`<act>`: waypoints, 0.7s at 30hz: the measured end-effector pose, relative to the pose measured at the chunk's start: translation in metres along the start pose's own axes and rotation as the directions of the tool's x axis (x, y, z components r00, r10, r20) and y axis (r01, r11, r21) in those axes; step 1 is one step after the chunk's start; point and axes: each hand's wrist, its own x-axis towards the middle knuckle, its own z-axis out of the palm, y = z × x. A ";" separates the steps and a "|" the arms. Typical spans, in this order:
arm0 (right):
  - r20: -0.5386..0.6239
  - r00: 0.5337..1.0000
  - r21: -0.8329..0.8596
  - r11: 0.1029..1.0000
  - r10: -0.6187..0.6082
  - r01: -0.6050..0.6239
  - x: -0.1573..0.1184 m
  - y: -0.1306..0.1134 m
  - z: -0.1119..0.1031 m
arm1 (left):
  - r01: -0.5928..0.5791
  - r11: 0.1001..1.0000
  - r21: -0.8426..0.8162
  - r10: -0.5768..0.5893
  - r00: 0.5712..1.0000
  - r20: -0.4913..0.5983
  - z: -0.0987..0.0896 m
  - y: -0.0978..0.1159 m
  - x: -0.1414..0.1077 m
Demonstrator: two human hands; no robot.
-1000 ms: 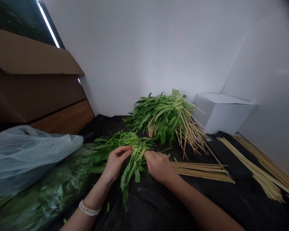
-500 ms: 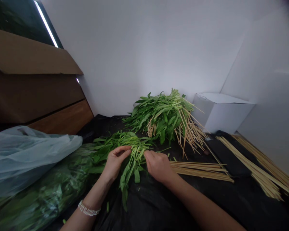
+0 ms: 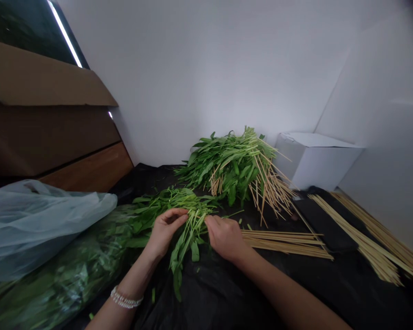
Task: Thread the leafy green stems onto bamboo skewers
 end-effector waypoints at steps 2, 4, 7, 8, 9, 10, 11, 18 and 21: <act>-0.007 1.000 -0.004 1.000 -0.007 0.007 0.000 0.000 0.001 | -0.004 1.000 0.010 0.004 1.000 -0.015 -0.001 0.001 0.000; -0.012 1.000 -0.009 1.000 -0.010 0.010 0.000 0.000 0.001 | 0.010 1.000 0.013 -0.010 0.999 -0.030 -0.001 0.002 0.000; -0.012 1.000 -0.012 1.000 -0.006 0.006 0.001 0.000 0.001 | 0.030 0.999 0.014 -0.029 0.999 -0.042 -0.001 0.001 0.000; -0.011 1.000 -0.011 1.000 -0.006 0.006 0.001 0.000 0.000 | 0.030 0.999 0.018 -0.029 0.998 -0.047 -0.001 0.000 0.000; -0.009 1.000 -0.010 1.000 -0.007 0.007 0.001 0.000 0.000 | 0.029 0.999 0.023 -0.028 0.998 -0.053 -0.001 0.000 0.000; -0.006 1.000 -0.009 1.000 -0.010 0.010 0.001 0.000 -0.001 | 0.028 0.999 0.028 -0.026 0.998 -0.058 0.000 0.000 0.000; -0.002 1.000 -0.008 1.000 -0.012 0.012 0.000 -0.001 -0.001 | 0.028 0.999 0.035 -0.026 0.998 -0.062 0.000 0.000 0.000; 0.017 0.999 -0.001 0.999 -0.037 0.037 0.000 0.000 -0.003 | -0.055 0.985 0.164 0.067 0.995 -0.070 0.000 0.001 0.001; 0.018 0.999 -0.001 0.999 -0.041 0.041 0.000 0.000 -0.002 | -0.115 0.966 0.232 0.130 0.990 -0.048 -0.001 0.000 0.002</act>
